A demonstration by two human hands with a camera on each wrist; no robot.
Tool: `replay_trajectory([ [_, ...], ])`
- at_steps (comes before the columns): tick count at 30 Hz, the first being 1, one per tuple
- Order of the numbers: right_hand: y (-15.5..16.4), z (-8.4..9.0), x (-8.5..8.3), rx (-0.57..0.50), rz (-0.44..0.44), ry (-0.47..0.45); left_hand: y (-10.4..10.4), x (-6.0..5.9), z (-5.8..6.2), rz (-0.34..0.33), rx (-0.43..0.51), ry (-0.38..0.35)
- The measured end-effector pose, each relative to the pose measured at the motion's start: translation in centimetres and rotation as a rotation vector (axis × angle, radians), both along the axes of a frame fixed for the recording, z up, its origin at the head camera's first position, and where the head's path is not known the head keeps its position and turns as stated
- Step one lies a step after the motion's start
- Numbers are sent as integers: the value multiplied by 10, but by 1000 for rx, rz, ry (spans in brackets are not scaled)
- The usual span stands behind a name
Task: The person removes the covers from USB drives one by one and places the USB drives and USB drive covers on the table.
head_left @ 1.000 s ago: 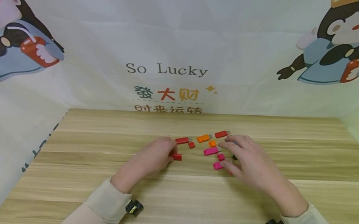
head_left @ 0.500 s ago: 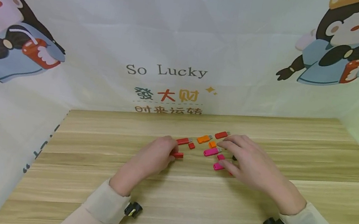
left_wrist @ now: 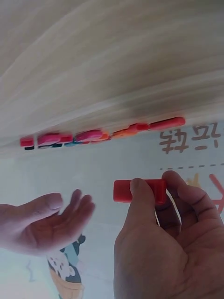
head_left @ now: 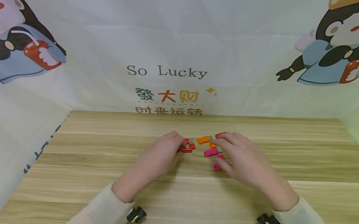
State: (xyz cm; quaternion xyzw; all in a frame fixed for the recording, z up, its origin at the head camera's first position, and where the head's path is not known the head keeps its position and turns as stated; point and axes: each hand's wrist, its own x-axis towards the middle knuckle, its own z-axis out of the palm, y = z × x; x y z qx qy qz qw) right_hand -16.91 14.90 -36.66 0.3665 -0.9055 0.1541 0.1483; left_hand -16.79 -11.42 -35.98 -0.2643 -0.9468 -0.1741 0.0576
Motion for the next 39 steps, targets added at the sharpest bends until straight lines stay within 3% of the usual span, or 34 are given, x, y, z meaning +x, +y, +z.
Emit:
replay_trajectory([
  [10,-11,6,0,-8,-2,-23,15,8,7,-21,23,29],
  [27,-20,5,-1,-37,48,37,32,11,4,-78,86,164],
  [39,-23,1,-1,-105,96,57,37,13,-1,-104,119,201],
])
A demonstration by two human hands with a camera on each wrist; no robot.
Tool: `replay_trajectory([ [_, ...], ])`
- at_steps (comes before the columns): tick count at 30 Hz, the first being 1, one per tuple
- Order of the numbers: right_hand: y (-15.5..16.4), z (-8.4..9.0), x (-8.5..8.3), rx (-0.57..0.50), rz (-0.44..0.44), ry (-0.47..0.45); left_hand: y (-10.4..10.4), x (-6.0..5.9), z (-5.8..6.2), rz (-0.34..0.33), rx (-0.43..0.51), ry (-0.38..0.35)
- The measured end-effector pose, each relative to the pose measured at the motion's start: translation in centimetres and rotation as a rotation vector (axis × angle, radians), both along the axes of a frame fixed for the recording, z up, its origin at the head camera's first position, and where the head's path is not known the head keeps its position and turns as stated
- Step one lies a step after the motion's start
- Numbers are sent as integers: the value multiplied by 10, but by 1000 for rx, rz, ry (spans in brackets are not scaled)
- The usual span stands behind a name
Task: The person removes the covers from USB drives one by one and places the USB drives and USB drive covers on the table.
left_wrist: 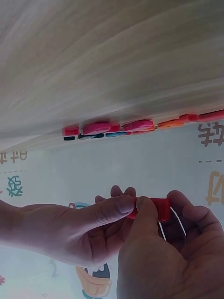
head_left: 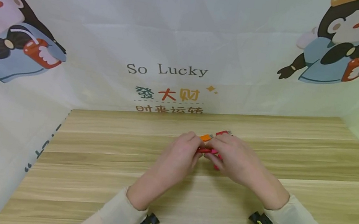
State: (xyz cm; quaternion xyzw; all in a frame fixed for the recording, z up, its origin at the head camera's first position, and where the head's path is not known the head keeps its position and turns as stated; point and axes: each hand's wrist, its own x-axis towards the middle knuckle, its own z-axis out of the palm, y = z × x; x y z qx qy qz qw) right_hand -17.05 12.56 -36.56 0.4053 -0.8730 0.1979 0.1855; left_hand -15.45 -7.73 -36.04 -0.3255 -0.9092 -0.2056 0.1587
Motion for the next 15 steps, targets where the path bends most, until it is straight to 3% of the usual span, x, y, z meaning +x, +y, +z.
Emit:
replay_trajectory([
  [15,0,-2,2,-9,10,-53,1,2,-2,4,-6,-5],
])
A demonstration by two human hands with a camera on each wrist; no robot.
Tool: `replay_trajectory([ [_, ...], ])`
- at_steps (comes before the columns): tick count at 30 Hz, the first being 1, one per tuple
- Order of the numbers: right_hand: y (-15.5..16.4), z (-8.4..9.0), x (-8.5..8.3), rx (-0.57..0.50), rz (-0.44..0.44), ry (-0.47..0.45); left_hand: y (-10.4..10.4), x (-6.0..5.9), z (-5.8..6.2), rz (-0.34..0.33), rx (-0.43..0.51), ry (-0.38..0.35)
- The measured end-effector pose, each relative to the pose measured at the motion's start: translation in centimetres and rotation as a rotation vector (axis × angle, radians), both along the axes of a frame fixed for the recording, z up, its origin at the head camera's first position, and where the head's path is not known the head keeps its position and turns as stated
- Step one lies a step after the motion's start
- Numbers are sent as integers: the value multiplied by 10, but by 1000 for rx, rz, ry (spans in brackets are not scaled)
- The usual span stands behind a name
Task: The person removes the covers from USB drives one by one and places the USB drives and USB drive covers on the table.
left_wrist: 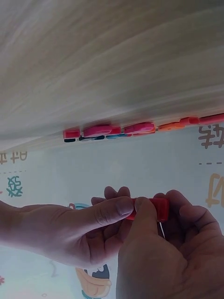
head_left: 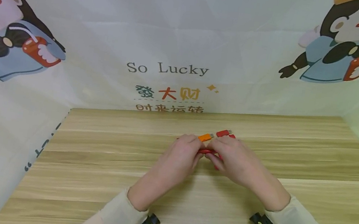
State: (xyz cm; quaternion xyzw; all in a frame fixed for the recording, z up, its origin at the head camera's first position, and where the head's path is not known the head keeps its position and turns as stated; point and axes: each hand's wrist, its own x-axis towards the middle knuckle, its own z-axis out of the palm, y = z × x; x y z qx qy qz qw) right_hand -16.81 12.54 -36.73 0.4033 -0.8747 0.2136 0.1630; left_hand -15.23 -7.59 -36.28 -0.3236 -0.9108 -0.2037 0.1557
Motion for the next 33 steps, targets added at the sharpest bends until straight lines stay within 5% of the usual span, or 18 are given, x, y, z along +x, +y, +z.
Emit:
replay_trajectory([
  [33,8,-1,-5,-101,174,76,-5,-1,3,-130,65,58],
])
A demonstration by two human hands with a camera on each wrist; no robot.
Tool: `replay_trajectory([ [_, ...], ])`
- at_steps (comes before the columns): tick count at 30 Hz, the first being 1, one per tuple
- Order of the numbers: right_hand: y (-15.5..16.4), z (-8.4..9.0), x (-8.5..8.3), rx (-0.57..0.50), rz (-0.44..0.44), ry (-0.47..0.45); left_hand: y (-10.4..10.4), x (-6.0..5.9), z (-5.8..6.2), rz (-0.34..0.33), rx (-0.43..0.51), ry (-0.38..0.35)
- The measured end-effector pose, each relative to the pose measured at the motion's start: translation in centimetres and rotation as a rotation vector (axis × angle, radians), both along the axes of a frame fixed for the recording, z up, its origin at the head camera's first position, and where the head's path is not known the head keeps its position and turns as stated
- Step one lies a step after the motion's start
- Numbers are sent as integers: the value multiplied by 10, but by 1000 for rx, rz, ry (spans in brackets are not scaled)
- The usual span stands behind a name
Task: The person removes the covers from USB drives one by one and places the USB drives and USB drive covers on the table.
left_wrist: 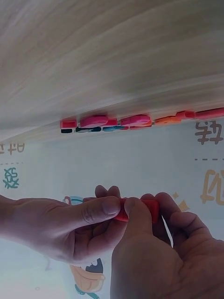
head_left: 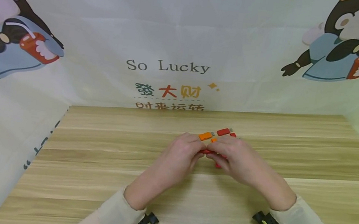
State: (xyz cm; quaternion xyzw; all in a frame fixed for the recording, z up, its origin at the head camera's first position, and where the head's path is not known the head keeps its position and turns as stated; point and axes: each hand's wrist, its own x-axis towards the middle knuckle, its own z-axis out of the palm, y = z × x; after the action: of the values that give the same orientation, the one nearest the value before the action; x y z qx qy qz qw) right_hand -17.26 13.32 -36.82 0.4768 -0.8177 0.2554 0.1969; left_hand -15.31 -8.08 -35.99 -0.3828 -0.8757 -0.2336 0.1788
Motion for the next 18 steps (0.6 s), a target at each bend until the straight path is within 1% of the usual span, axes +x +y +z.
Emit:
replay_trajectory([
  [11,-3,1,4,-11,-54,-1,-1,3,2,24,7,-7],
  [18,-5,2,4,-12,-55,4,-2,3,3,10,17,7],
])
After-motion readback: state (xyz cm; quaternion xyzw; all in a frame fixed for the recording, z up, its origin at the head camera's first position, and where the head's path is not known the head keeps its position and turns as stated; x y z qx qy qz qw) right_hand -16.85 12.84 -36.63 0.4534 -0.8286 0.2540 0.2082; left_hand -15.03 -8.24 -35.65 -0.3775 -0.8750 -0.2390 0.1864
